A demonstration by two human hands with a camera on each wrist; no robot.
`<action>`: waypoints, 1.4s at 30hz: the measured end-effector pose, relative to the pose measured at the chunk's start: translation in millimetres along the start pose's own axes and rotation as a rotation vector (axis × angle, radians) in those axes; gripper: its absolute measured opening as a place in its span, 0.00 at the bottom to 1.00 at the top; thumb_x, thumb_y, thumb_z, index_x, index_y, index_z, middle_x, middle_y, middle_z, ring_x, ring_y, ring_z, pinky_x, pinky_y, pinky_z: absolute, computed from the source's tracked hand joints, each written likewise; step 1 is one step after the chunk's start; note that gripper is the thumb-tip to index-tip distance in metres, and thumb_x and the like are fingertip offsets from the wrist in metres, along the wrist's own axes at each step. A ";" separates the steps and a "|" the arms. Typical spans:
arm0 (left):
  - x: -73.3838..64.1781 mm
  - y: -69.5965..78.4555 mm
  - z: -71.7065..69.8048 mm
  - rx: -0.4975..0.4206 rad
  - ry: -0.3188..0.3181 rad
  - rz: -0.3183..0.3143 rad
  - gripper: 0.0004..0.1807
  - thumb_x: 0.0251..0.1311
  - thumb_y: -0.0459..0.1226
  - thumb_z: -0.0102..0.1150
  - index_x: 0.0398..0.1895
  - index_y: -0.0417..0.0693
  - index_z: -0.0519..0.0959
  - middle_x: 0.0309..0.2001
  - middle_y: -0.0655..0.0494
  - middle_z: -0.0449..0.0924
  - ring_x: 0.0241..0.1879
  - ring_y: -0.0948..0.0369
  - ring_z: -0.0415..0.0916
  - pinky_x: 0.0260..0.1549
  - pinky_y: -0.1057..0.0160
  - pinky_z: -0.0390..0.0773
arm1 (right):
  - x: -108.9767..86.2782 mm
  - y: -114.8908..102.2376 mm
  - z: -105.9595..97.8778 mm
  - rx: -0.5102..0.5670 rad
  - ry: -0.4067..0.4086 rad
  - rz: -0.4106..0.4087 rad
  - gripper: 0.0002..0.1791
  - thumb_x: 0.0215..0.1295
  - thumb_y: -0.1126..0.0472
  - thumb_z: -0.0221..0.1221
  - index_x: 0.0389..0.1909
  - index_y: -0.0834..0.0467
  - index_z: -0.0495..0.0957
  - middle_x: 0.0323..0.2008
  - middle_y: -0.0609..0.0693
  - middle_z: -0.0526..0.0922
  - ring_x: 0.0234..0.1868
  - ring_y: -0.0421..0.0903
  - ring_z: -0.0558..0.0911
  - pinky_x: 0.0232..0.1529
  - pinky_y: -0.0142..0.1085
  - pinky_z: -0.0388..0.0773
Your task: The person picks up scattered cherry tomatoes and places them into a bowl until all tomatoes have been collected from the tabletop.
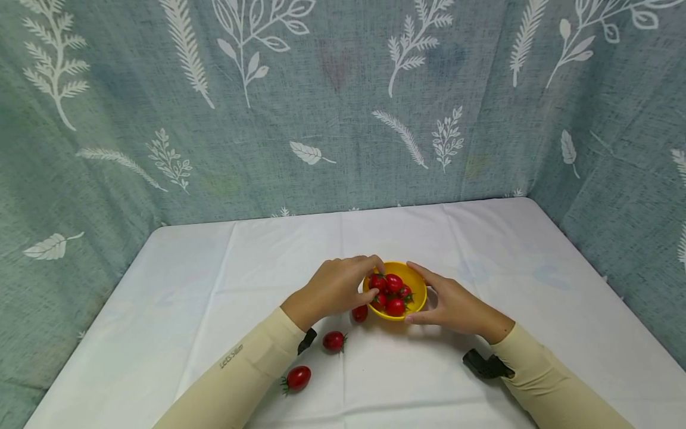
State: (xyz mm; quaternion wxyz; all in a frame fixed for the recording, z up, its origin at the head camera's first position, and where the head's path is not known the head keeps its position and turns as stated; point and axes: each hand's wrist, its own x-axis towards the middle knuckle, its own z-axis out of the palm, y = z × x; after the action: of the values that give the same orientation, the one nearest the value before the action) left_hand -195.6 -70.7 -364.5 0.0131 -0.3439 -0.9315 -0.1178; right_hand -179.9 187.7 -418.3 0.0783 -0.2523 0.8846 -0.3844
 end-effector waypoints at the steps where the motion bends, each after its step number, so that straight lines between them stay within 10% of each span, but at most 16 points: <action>1: 0.4 0.1 0.5 -0.002 -0.008 -0.003 0.20 0.60 0.45 0.68 0.54 0.58 0.75 0.42 0.61 0.84 0.30 0.66 0.75 0.30 0.67 0.75 | -0.1 -0.1 0.0 -0.001 0.000 0.000 0.59 0.51 0.41 0.73 0.78 0.57 0.53 0.73 0.56 0.67 0.73 0.59 0.67 0.71 0.61 0.60; 27: -9.7 -3.3 -0.9 0.014 0.010 0.000 0.19 0.62 0.47 0.67 0.55 0.59 0.79 0.46 0.64 0.83 0.25 0.67 0.73 0.28 0.67 0.74 | -0.2 -1.3 0.2 -0.003 0.007 0.005 0.59 0.51 0.41 0.74 0.78 0.58 0.53 0.73 0.57 0.66 0.72 0.59 0.68 0.70 0.62 0.60; 42: -35.3 -10.8 0.2 -0.025 -0.060 -0.164 0.19 0.57 0.54 0.67 0.46 0.58 0.76 0.38 0.63 0.80 0.21 0.66 0.69 0.27 0.64 0.70 | 0.0 -3.2 0.5 -0.015 0.012 0.017 0.59 0.50 0.41 0.74 0.78 0.57 0.54 0.73 0.56 0.66 0.73 0.59 0.67 0.71 0.61 0.59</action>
State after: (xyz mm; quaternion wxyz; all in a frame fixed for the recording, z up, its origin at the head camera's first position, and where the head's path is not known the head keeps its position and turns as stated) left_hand -175.7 -101.1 -370.7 -0.0287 -0.2699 -0.9550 -0.1200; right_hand -178.5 185.5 -416.3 0.0744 -0.2433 0.8899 -0.3786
